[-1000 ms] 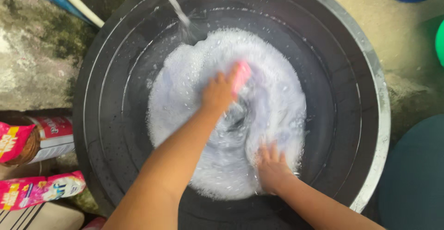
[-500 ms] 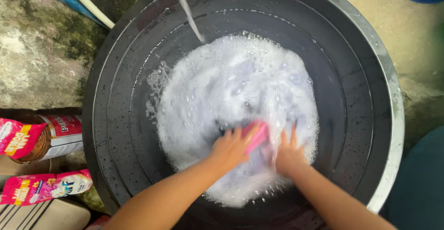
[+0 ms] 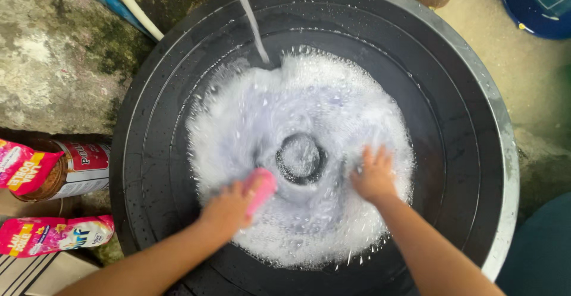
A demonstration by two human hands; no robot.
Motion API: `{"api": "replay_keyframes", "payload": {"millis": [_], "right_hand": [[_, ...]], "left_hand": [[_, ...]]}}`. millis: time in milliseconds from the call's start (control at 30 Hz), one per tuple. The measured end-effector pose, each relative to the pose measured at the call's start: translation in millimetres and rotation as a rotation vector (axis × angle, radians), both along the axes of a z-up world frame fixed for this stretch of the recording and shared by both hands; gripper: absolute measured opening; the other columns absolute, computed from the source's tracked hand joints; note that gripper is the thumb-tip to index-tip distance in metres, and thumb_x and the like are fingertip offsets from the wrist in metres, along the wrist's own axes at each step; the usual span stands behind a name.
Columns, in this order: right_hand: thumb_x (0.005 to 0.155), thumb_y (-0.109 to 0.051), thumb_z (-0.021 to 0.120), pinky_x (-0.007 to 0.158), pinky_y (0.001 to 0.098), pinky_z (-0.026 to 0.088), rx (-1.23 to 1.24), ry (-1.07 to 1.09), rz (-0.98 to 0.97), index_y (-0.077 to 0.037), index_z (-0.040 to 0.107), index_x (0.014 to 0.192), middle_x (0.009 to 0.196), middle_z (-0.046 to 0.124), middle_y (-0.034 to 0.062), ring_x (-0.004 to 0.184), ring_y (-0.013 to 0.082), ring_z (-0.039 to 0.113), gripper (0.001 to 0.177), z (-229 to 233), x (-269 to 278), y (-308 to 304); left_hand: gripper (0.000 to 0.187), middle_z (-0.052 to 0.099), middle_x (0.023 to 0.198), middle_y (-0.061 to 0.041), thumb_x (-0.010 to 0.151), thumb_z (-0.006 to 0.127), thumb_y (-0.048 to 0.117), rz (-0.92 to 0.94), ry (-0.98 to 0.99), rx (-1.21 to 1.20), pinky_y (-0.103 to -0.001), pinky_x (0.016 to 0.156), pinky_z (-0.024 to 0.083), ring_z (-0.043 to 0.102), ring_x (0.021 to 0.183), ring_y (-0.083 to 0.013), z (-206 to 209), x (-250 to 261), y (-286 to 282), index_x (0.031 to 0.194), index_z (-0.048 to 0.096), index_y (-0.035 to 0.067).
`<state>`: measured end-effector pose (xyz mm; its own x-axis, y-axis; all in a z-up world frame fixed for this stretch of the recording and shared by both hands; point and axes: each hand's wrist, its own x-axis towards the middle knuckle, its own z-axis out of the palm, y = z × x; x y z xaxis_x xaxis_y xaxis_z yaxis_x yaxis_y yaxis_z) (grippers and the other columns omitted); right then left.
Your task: The person prepares a basin of soapy water by mixing detergent and water with a brush, then adds a white cloth and scrubs it by hand.
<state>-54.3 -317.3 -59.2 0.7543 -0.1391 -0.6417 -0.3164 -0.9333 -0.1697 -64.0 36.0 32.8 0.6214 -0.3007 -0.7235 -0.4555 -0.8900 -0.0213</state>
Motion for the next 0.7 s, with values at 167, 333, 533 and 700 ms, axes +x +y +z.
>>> {"api": "replay_keyframes", "payload": {"millis": [167,333,533,700], "right_hand": [[0.095,-0.028,0.057,0.116,0.0720,0.008,-0.030,0.227,0.412,-0.004,0.028,0.157,0.173,-0.009,0.0181,0.156,0.0518,-0.010,0.073,54,-52,77],[0.104,-0.037,0.047,0.124,0.0714,0.004,-0.047,0.379,0.941,-0.003,0.033,0.157,0.167,0.019,0.0158,0.158,0.0351,0.008,0.064,73,-68,65],[0.098,-0.062,0.053,0.124,0.0601,0.013,-0.056,-0.017,0.001,-0.014,0.016,0.171,0.166,0.007,0.0313,0.153,0.0536,0.005,0.095,58,-14,15],[0.105,-0.045,0.046,0.115,0.0694,0.016,-0.229,0.246,0.864,-0.007,0.032,0.149,0.167,0.014,0.0218,0.155,0.0452,0.003,0.060,71,-47,50]], "left_hand": [[0.112,0.047,0.139,-0.030,0.082,0.081,0.033,0.073,-0.099,-0.380,-0.053,0.081,0.058,0.062,0.107,-0.0449,-26,23,-84,0.163,0.004,0.026],[0.107,0.057,0.122,-0.022,0.076,0.085,0.045,0.335,-0.505,-0.354,-0.050,0.084,0.056,0.063,0.105,-0.0409,-57,140,-79,0.156,0.017,0.027],[0.116,0.057,0.119,-0.025,0.080,0.081,0.042,0.275,-0.488,-0.140,-0.048,0.079,0.059,0.064,0.097,-0.0407,-36,90,-46,0.165,0.003,0.029],[0.120,0.055,0.121,-0.026,0.072,0.086,0.040,-0.212,-0.170,-0.282,-0.051,0.072,0.060,0.062,0.096,-0.0406,-42,19,-29,0.163,0.008,0.029]]}}
